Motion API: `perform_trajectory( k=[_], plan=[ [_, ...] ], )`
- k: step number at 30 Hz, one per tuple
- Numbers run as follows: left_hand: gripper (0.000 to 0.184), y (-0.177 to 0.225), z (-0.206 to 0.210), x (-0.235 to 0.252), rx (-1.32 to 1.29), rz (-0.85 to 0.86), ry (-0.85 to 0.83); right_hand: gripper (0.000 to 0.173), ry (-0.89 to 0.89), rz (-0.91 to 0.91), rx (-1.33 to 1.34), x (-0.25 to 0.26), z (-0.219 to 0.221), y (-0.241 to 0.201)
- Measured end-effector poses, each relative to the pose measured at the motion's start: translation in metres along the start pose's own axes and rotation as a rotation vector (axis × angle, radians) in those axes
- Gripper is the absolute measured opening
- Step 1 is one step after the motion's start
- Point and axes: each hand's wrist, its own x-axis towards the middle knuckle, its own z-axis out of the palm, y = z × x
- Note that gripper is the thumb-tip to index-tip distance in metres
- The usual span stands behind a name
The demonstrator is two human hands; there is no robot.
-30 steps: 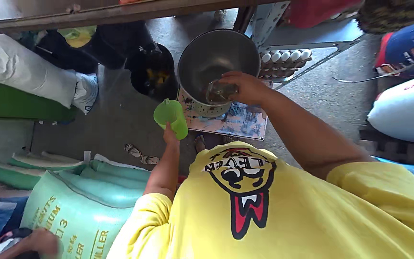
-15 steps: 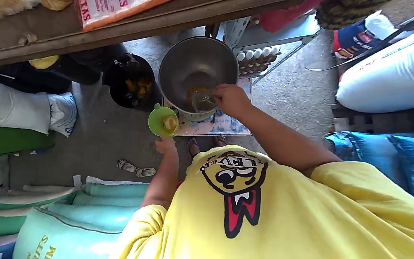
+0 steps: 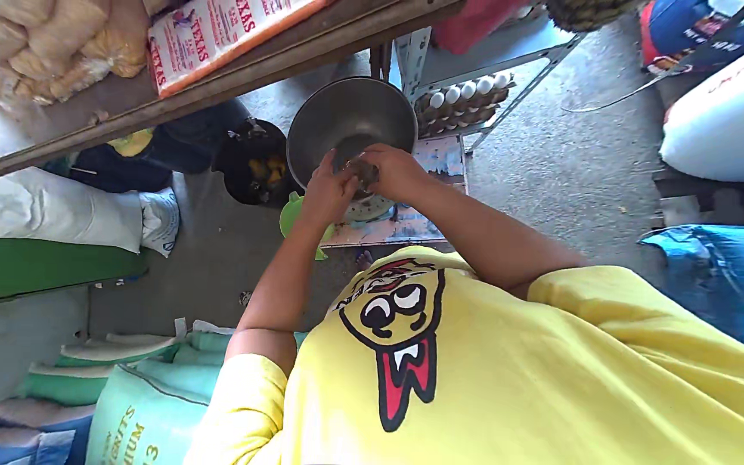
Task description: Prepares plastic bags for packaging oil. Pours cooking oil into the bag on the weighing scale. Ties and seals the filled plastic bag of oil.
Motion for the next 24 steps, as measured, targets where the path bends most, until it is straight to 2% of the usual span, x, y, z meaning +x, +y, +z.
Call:
perform_trajectory(
  k=[4,8,14,20,22,24],
  plan=[
    [0.044,0.01,-0.005,0.007,0.162,-0.099,-0.055,0.054,0.001,-0.021,0.038,-0.004,0.0,0.0],
    [0.038,0.011,-0.006,0.007,0.328,-0.159,-0.061,0.055,0.0,-0.053,0.057,-0.007,0.001,0.001],
    [0.026,0.006,-0.008,-0.005,0.284,-0.154,0.022,0.052,-0.012,-0.04,0.032,-0.015,0.0,0.0],
    [0.025,0.014,-0.008,-0.023,0.217,-0.196,0.093,0.055,-0.041,0.015,0.022,-0.023,-0.001,-0.008],
    [0.029,0.012,-0.005,-0.027,0.222,-0.17,0.099,0.053,-0.053,0.008,0.015,-0.025,0.0,-0.01],
    [0.043,0.012,-0.003,-0.029,0.234,-0.126,0.063,0.052,-0.058,-0.024,0.008,-0.026,0.001,-0.012]
  ],
)
